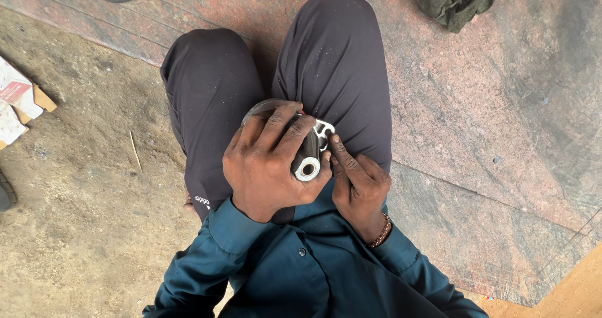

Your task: The person sits on the ground holding a metal pump housing on their lap and repeatedly files its edges and mounting flange with a small red file, turning the part to reach different surfaces.

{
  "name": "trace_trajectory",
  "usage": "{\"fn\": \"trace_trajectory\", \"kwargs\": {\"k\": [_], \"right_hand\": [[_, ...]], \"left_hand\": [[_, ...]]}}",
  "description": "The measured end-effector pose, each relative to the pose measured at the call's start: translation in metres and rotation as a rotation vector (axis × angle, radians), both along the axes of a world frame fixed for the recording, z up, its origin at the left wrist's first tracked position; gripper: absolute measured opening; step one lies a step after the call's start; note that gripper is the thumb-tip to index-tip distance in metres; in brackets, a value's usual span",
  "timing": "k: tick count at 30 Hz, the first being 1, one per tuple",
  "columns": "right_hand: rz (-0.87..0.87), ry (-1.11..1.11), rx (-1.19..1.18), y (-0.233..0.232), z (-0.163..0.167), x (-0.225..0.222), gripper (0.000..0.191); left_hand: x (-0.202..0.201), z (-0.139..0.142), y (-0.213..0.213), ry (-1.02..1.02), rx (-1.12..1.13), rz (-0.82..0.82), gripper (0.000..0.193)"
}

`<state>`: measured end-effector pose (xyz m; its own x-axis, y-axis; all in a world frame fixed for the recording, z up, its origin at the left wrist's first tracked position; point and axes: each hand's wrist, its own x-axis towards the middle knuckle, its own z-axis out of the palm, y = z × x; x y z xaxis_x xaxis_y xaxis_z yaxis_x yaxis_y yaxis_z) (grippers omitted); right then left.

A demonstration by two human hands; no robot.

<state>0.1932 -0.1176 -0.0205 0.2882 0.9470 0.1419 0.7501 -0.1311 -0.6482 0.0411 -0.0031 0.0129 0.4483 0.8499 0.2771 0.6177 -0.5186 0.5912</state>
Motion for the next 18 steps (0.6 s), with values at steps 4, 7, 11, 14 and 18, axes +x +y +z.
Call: {"fn": "trace_trajectory", "kwargs": {"k": [4,7,11,14,18], "right_hand": [[0.005,0.023,0.029,0.0009,0.0018,-0.0007,0.041],[-0.002,0.000,0.019,0.0012,0.0022,-0.0006,0.041],[0.001,0.043,0.020,0.0009,0.0021,0.0000,0.041],[-0.007,0.025,0.032,0.0011,0.0012,0.0002,0.041],[-0.022,0.007,-0.005,-0.0004,0.0014,0.0007,0.042]], "left_hand": [[0.0003,0.0008,0.0009,-0.011,0.000,-0.007,0.044],[0.0004,0.0016,0.0008,-0.006,-0.002,-0.006,0.044],[0.0006,0.0028,0.0011,0.002,0.002,-0.009,0.044],[0.0006,0.0035,0.0019,0.001,0.003,0.000,0.043],[0.0003,0.0051,0.0011,-0.002,-0.010,-0.007,0.043]]}}
